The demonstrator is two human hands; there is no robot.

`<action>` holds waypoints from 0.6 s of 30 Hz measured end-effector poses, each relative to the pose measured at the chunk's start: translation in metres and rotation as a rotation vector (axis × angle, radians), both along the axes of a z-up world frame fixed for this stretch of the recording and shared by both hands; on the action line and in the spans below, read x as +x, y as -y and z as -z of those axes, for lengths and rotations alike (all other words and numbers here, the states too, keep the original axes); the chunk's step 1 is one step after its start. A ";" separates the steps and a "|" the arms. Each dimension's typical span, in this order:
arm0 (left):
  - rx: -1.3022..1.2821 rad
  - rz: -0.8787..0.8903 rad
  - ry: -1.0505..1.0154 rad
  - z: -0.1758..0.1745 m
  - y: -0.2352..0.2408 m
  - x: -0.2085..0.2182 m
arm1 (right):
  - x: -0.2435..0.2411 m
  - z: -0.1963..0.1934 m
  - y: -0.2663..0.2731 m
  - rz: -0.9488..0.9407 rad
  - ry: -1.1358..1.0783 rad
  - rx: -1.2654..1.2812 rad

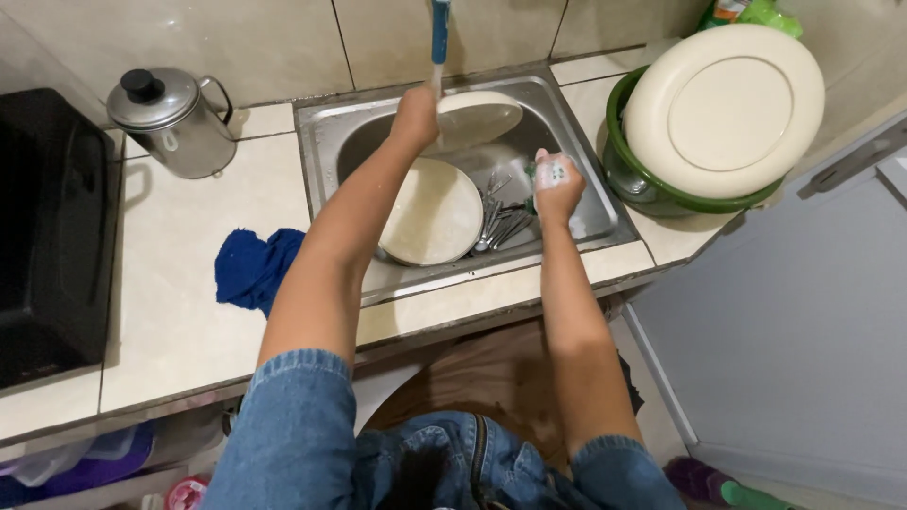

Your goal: The person washes plates and a large bowl in a sink using a sponge with soapy water and rinsing them under a running faucet. The person then places the clean items into a dish rack next to the sink.

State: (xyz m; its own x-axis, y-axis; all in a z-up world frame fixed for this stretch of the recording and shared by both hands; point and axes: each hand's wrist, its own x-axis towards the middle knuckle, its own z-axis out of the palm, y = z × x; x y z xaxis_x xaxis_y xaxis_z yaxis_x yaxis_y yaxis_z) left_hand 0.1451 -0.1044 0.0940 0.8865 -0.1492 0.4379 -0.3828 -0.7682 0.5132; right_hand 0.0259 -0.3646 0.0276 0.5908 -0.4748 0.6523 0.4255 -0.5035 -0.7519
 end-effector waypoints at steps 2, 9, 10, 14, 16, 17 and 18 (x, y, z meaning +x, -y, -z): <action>0.140 0.144 0.045 -0.008 -0.001 0.003 | -0.002 -0.003 0.000 0.067 -0.014 0.024; 0.543 0.609 0.180 -0.052 -0.016 -0.039 | 0.000 -0.008 0.002 0.275 0.035 0.071; 0.642 0.659 0.259 -0.055 -0.018 -0.044 | 0.001 -0.007 0.002 0.289 0.062 0.056; 0.899 0.829 0.542 -0.064 -0.027 -0.058 | 0.004 -0.004 0.003 0.313 0.064 0.030; 0.932 0.892 0.666 -0.068 -0.033 -0.065 | 0.005 -0.004 0.003 0.342 0.050 0.030; 0.934 0.917 0.730 -0.071 -0.036 -0.067 | 0.004 -0.003 0.004 0.316 0.057 0.037; 0.935 0.942 0.794 -0.072 -0.038 -0.069 | 0.003 -0.003 0.005 0.290 0.064 0.044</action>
State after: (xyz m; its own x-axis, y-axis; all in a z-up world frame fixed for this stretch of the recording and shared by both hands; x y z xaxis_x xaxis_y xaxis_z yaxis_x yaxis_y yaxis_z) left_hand 0.0762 -0.0662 0.1660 -0.0902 -0.9813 0.1698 -0.8288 -0.0206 -0.5592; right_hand 0.0292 -0.3692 0.0309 0.3847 -0.6460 0.6593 0.3163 -0.5788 -0.7516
